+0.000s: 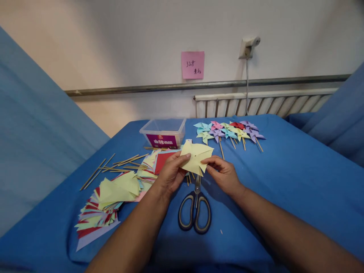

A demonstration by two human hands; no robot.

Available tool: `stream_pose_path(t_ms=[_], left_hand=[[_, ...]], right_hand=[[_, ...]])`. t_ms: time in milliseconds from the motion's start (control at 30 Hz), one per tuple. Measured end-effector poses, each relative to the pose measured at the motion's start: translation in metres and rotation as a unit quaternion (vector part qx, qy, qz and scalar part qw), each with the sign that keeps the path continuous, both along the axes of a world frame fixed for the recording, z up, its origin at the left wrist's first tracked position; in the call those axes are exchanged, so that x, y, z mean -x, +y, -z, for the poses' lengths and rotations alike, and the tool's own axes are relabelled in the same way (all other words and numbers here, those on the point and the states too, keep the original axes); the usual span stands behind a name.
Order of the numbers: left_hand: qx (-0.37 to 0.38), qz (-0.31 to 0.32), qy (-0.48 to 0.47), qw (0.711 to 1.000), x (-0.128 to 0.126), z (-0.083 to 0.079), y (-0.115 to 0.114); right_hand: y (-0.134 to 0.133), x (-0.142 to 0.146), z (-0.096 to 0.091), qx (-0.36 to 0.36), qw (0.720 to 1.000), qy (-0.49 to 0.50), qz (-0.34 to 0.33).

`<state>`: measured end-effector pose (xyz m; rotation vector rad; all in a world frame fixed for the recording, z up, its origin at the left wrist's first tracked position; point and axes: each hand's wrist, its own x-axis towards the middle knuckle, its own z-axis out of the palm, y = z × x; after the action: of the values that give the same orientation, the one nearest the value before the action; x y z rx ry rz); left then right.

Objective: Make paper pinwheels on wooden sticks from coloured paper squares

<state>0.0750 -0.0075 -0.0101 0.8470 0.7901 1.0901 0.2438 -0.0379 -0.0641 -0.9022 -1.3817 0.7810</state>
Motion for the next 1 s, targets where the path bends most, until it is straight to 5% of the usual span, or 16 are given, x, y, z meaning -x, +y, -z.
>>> stream_pose_path(t_ms=[200,400,1000], left_hand=[[0.006,0.048,-0.127,0.991,-0.008,0.0,-0.008],[-0.029,0.066,-0.08,0.994,-0.016,0.0,-0.018],[-0.019,-0.023,-0.069,0.997,-0.021,0.004,-0.016]], right_hand=[[-0.002,0.003,0.0,-0.019,0.999,0.007,0.039],[-0.005,0.003,-0.005,-0.055,0.996,-0.021,0.072],[-0.008,0.004,-0.006,-0.077,0.993,-0.048,0.07]])
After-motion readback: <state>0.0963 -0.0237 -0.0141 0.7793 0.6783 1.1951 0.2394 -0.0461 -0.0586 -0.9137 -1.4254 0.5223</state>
